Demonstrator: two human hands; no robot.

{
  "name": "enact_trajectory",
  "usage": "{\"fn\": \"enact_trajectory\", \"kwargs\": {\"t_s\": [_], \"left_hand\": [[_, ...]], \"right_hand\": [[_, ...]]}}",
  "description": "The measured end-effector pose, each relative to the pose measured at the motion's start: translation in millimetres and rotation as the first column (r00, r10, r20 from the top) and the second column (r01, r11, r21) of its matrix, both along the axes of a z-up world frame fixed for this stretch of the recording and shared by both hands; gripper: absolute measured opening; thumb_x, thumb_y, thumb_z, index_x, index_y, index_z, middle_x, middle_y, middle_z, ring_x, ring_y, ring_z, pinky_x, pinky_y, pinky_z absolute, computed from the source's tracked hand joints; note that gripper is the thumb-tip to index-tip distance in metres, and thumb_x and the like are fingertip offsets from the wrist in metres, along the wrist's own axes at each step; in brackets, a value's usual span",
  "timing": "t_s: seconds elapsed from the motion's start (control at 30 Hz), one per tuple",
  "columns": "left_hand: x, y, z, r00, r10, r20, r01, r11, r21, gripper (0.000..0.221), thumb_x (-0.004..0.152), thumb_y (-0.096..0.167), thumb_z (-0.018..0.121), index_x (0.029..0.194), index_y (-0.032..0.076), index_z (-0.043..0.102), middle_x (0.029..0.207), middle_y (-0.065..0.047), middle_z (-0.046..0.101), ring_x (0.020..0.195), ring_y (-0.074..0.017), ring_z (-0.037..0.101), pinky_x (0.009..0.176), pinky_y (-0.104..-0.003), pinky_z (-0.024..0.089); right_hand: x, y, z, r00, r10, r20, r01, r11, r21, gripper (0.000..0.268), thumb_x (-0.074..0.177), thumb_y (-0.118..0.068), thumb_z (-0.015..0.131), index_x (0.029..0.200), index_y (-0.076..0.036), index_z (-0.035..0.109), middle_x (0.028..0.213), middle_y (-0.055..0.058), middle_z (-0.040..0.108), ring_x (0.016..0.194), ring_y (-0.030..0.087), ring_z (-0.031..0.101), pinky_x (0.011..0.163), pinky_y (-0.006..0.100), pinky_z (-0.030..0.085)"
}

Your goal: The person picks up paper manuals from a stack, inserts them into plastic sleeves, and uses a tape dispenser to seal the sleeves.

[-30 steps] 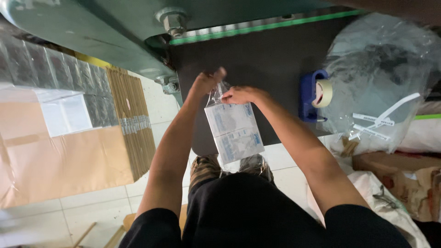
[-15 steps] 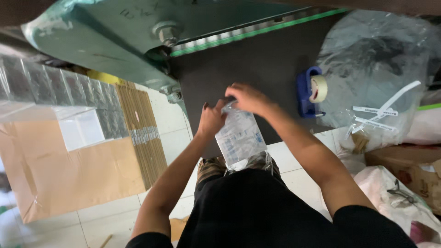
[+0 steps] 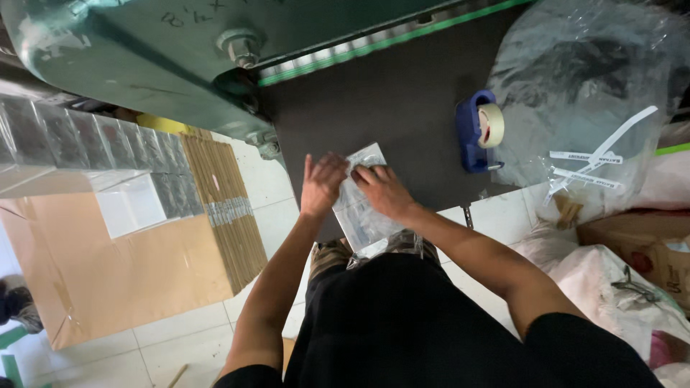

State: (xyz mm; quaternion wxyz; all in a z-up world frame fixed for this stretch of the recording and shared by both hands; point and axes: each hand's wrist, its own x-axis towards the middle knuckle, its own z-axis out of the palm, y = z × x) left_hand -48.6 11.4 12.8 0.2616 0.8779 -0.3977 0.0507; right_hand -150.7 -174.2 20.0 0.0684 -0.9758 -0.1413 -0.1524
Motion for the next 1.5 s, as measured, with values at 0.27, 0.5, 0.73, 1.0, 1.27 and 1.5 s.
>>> {"fn": "enact_trajectory", "kwargs": {"t_s": [0.27, 0.5, 0.73, 1.0, 1.27, 1.5], "left_hand": [[-42, -5, 36, 0.989, -0.123, -0.076, 0.144, 0.881, 0.451, 0.081, 0.094, 0.061, 0.054, 0.155, 0.01, 0.043, 0.165, -0.015, 0.036, 0.155, -0.0306, 0.028, 0.115, -0.076, 0.017], [-34, 3, 44, 0.971, -0.226, -0.078, 0.236, 0.853, 0.465, 0.088, 0.09, 0.072, 0.05, 0.156, 0.014, 0.044, 0.167, -0.019, 0.032, 0.154, -0.0357, 0.028, 0.111, -0.082, 0.016], [-30, 6, 32, 0.952, -0.302, -0.045, 0.284, 0.819, 0.498, 0.098, 0.081, 0.079, 0.05, 0.159, 0.021, 0.037, 0.168, -0.022, 0.026, 0.156, -0.0385, 0.025, 0.108, -0.087, 0.015], [-36, 3, 30, 0.969, -0.22, -0.108, 0.245, 0.832, 0.498, 0.099, 0.08, 0.08, 0.051, 0.158, 0.02, 0.04, 0.168, -0.023, 0.027, 0.157, -0.0395, 0.023, 0.107, -0.087, 0.014], [-32, 1, 34, 0.963, -0.239, -0.121, 0.267, 0.826, 0.496, 0.096, 0.083, 0.079, 0.051, 0.158, 0.02, 0.04, 0.169, -0.023, 0.024, 0.155, -0.0391, 0.025, 0.109, -0.086, 0.017], [-30, -2, 37, 0.96, -0.22, -0.173, 0.279, 0.811, 0.515, 0.097, 0.083, 0.082, 0.047, 0.158, 0.022, 0.04, 0.169, -0.021, 0.024, 0.156, -0.0382, 0.023, 0.11, -0.085, 0.016]], "right_hand": [[-12, -13, 14, 0.987, -0.053, -0.153, 0.101, 0.941, 0.322, 0.033, 0.086, -0.011, 0.063, 0.116, -0.018, 0.073, 0.142, 0.003, 0.059, 0.116, 0.03, 0.061, 0.088, 0.043, 0.054], [-114, -159, 40, 0.509, -0.851, -0.126, 0.716, 0.338, 0.611, 0.016, 0.097, -0.007, 0.065, 0.113, -0.007, 0.064, 0.104, 0.014, 0.063, 0.091, 0.035, 0.064, 0.086, 0.039, 0.049], [-104, -227, 14, 0.453, -0.311, -0.835, 0.766, -0.343, 0.543, 0.04, 0.096, -0.043, 0.074, 0.117, -0.009, 0.072, 0.106, 0.014, 0.07, 0.09, 0.029, 0.07, 0.08, 0.05, 0.061], [-122, -175, 56, 0.663, -0.385, -0.642, 0.312, -0.637, 0.705, 0.06, 0.086, -0.012, 0.072, 0.144, -0.013, 0.059, 0.087, -0.001, 0.06, 0.088, 0.012, 0.067, 0.078, 0.032, 0.068], [-169, -158, -37, 0.666, -0.507, -0.547, 0.289, -0.501, 0.816, 0.01, 0.095, 0.001, 0.07, 0.103, 0.006, 0.069, 0.161, 0.004, 0.041, 0.124, 0.032, 0.064, 0.104, 0.041, 0.059], [-165, -187, -5, 0.721, -0.584, -0.373, 0.577, 0.209, 0.789, 0.005, 0.092, 0.0, 0.077, 0.088, -0.002, 0.074, 0.098, 0.013, 0.073, 0.09, 0.029, 0.071, 0.086, 0.04, 0.058]]}}
